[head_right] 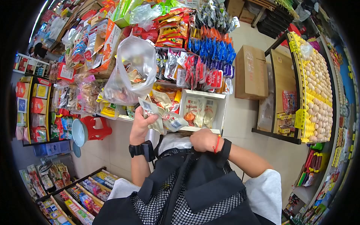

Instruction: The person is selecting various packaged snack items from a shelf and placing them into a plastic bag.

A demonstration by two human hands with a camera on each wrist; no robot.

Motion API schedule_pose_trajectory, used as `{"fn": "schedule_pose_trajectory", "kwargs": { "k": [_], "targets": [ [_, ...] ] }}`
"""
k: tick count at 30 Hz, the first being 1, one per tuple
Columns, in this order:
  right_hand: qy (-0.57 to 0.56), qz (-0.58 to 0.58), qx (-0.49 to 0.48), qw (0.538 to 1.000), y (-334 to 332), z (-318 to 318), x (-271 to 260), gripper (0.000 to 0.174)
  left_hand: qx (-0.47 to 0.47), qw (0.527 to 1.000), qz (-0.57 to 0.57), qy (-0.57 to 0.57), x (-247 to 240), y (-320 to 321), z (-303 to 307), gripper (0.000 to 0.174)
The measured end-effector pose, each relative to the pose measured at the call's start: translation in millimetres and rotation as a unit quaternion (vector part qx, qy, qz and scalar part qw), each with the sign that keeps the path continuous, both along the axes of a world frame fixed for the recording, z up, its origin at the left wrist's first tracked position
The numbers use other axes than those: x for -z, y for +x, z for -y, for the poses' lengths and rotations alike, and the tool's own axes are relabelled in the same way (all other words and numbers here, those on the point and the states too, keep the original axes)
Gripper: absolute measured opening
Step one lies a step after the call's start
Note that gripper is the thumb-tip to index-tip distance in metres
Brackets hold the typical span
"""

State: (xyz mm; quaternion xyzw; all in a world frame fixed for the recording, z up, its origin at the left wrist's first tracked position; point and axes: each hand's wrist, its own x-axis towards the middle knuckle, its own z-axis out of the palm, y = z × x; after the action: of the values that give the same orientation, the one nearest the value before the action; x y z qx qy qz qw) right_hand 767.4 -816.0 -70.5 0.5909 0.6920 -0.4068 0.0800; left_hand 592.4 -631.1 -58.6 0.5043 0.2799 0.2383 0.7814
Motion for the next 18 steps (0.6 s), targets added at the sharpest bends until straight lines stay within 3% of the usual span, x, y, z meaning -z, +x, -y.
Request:
{"fn": "schedule_pose_trajectory", "kwargs": {
  "k": [5, 6, 10, 12, 14, 17, 18],
  "targets": [
    [0.152, -0.041, 0.074, 0.985, 8, 24, -6, 0.018, 0.001, 1.0, 0.0, -0.007, 1, -5, -3, 0.046],
    [0.069, 0.004, 0.091, 0.993, 7, 19, -35, 0.019, -0.008, 1.0, -0.004, -0.007, 1, -5, -3, 0.046],
    [0.244, -0.107, 0.246, 0.932, 14, 35, -71, 0.029, -0.053, 0.998, -0.007, -0.036, -2, -7, 0, 0.046],
    [0.259, -0.126, 0.343, 0.894, 23, 34, -90, 0.026, -0.078, 0.996, -0.017, -0.036, -3, -10, 0, 0.046],
    [0.265, -0.185, 0.437, 0.839, 37, 39, -84, 0.024, -0.107, 0.993, -0.024, -0.043, -3, -13, 1, 0.049],
    [0.264, -0.409, 0.571, 0.661, 49, 41, -63, 0.018, -0.147, 0.987, -0.016, -0.064, -11, -12, 5, 0.053],
    [0.265, -0.455, 0.572, 0.629, 50, 40, -63, 0.021, -0.154, 0.985, -0.005, -0.072, -18, -10, 7, 0.05]
  ]
}}
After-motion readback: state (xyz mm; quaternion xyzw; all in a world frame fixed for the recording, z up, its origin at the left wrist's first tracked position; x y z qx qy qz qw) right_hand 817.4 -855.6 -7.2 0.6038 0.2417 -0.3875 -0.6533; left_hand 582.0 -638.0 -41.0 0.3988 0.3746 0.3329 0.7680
